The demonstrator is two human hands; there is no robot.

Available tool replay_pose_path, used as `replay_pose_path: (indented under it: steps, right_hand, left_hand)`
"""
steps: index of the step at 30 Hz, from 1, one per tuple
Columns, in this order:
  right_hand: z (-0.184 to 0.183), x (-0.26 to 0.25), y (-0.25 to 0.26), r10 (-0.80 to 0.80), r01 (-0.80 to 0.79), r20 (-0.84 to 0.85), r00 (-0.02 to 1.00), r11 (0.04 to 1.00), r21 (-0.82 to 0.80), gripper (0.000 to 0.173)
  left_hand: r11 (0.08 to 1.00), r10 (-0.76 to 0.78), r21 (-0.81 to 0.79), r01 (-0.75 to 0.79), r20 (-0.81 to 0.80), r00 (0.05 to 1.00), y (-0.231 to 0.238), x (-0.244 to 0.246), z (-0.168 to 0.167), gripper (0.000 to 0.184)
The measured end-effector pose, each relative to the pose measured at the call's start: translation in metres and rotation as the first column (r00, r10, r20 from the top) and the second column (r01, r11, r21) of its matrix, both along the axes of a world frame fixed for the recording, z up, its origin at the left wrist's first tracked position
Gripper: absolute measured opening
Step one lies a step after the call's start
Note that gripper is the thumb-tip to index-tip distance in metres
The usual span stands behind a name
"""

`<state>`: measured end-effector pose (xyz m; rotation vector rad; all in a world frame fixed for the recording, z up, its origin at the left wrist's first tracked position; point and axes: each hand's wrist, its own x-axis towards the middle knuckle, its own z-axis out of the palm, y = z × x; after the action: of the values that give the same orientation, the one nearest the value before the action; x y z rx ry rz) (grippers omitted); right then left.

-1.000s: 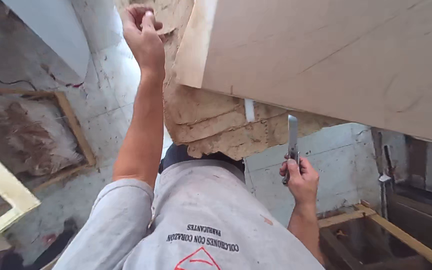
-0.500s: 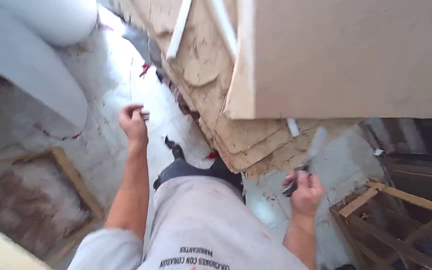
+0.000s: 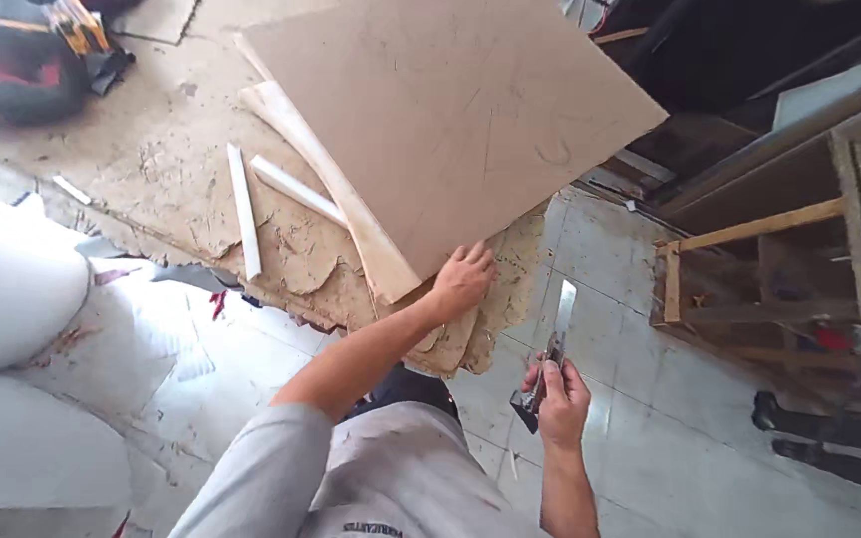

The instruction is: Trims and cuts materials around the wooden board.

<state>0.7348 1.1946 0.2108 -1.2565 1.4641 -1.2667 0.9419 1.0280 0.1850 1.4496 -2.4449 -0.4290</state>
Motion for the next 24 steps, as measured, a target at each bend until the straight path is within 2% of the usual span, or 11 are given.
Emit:
replay_pose_path:
  steps: [2,5,8,10,13,15,17,19,22,24]
  right_hand:
    - [-0.004,0.003,0.001,-0.046,0.046,0.002,0.999,0.999,0.003,0.024]
    - [-0.007,0.009,0.004,-0.104,0.103,0.017,0.994,0.994,0.026,0.024]
    - [-0.015,0.007,0.011,-0.126,0.122,0.054,0.991,0.99,0.07,0.023]
    - [-0.021,0.004,0.01,-0.137,0.13,0.066,0.988,0.987,0.094,0.022]
    - [-0.021,0.006,-0.002,-0.158,0.15,0.052,0.986,0.981,0.125,0.021]
    - [-0.011,0.016,-0.018,-0.145,0.142,0.014,0.989,0.978,0.153,0.022]
    - [0.0,0.037,-0.04,-0.087,0.094,-0.051,0.995,0.981,0.168,0.023]
    - [0.01,0.073,-0.066,0.001,0.02,-0.14,0.99,0.989,0.148,0.027]
    - [0.021,0.154,-0.107,0.124,-0.088,-0.288,0.95,0.987,0.133,0.034]
    - [0.034,0.219,-0.14,0.195,-0.14,-0.411,0.891,0.977,0.16,0.038]
  left_hand:
    - [0.998,-0.07,0.017,0.068,0.201,0.977,-0.033,-0.023,-0.015,0.053]
    - [0.99,-0.135,0.001,0.143,0.353,0.926,-0.052,-0.025,-0.029,0.047]
    - [0.962,-0.253,-0.041,0.271,0.253,0.934,-0.028,-0.006,-0.031,0.036]
    - [0.94,-0.336,-0.011,0.341,0.152,0.93,0.001,0.019,-0.036,0.03]
    - [0.933,-0.359,-0.009,0.359,-0.033,0.933,0.042,0.073,-0.037,0.027]
    - [0.946,-0.319,-0.089,0.311,-0.091,0.943,0.06,0.108,-0.02,0.026]
    - [0.968,-0.18,-0.2,0.153,-0.123,0.976,0.058,0.152,-0.001,0.029]
    - [0.973,0.077,-0.195,-0.125,-0.233,0.969,0.028,0.215,0.011,0.028]
    - [0.871,0.476,0.056,-0.488,-0.345,0.809,-0.047,0.335,0.02,0.034]
    - [0.771,0.632,0.189,-0.608,-0.344,0.694,-0.101,0.413,0.025,0.038]
